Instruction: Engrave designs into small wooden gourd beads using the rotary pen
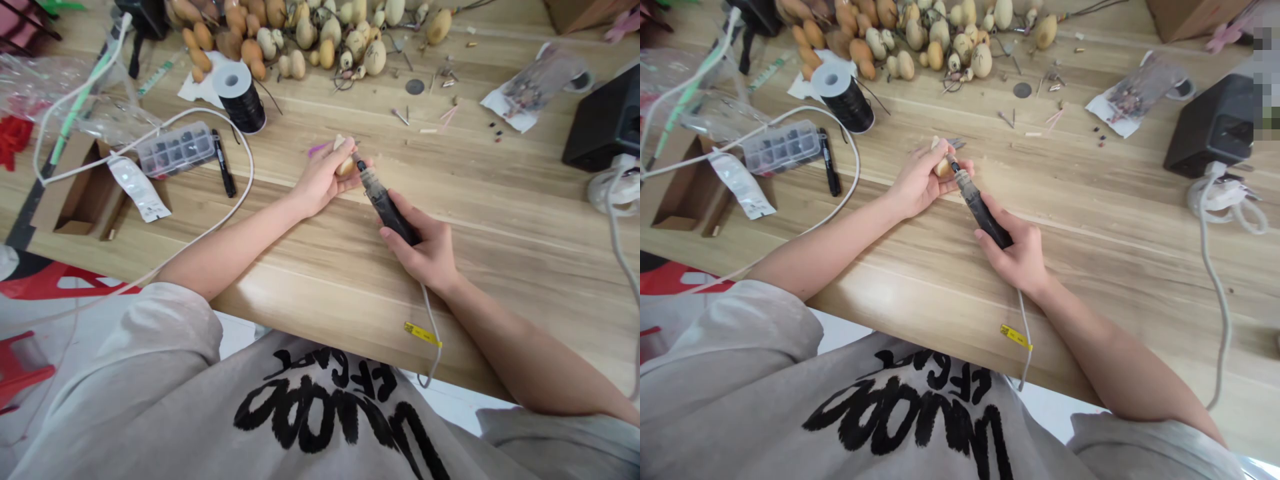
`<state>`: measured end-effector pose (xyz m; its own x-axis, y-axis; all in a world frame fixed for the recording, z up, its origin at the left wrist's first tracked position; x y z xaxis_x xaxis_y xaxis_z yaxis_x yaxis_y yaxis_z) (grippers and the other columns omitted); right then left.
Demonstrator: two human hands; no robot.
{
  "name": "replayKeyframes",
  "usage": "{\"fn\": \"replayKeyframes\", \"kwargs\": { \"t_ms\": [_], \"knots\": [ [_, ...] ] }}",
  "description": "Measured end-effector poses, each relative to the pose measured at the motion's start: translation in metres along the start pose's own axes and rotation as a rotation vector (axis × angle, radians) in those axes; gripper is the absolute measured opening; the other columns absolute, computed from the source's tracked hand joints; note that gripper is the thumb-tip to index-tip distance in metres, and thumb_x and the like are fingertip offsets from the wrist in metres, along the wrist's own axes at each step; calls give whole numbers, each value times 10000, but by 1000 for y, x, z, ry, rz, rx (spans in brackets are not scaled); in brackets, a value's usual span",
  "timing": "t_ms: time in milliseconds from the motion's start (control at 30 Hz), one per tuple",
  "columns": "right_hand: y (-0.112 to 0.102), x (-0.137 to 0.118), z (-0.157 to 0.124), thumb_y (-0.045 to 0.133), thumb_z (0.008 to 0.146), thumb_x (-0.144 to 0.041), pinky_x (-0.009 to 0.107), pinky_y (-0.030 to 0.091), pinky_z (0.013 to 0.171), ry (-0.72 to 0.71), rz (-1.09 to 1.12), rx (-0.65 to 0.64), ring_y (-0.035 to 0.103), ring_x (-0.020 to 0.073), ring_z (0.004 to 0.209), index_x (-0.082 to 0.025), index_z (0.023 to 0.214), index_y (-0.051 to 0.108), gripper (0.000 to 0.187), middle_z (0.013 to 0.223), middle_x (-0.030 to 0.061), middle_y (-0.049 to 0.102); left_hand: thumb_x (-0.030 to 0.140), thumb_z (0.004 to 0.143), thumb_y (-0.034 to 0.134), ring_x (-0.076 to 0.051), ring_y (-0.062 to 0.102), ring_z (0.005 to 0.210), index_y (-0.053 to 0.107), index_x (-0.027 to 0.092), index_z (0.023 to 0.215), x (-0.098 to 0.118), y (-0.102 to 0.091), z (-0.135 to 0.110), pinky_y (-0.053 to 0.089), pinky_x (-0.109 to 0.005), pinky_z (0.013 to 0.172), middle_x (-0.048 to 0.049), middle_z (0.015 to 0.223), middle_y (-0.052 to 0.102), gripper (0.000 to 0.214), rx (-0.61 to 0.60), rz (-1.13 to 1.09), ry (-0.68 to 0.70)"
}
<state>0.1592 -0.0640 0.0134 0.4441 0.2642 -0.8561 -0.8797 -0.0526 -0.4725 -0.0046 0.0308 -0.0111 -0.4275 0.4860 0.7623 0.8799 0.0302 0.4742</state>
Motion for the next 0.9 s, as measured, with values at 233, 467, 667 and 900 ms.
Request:
{"fn": "replayKeyframes", "kwargs": {
  "t_ms": [233, 467, 667, 900],
  "knots": [
    [0, 0, 0, 643, 868, -314, 441, 597, 899, 11, 16, 3, 737, 277, 980, -200, 1437, 573, 584, 1115, 91, 767, 416, 917, 636, -182, 724, 1082, 601, 179, 1053, -1, -1, 1, 562, -288, 962, -50, 954, 761, 275, 1, -4, -1],
    [-1, 1, 0, 644, 869, -330, 422, 603, 862, 6, 7, 12, 745, 261, 925, -202, 1441, 567, 591, 1096, 82, 772, 423, 913, 638, -187, 731, 1072, 605, 182, 1060, -1, -1, 2, 565, -287, 955, -51, 931, 765, 285, -9, -18, 1],
    [1, -3, 0, 651, 867, -324, 427, 590, 909, -28, 9, -5, 743, 266, 962, -223, 1409, 602, 554, 1092, 75, 773, 393, 927, 624, -183, 729, 1078, 616, 181, 1009, 0, 1, 1, 554, -281, 977, -55, 929, 774, 227, -24, -16, 2],
    [1, -3, 0, 654, 864, -340, 393, 598, 878, -12, -15, -13, 744, 259, 951, -220, 1404, 606, 556, 1057, 61, 779, 406, 930, 617, -182, 732, 1072, 609, 179, 1022, -1, 0, 1, 552, -280, 973, -54, 945, 776, 245, -14, -2, -3]
  ]
}}
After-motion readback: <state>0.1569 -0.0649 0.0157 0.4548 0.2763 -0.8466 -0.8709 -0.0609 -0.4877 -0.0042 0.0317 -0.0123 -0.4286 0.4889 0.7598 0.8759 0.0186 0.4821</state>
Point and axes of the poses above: each hand's wrist, its own z-axis towards the middle knuckle, its own y-axis out of the palm, x = y × z, the point moved 7 cm from there along z, towards the middle knuckle
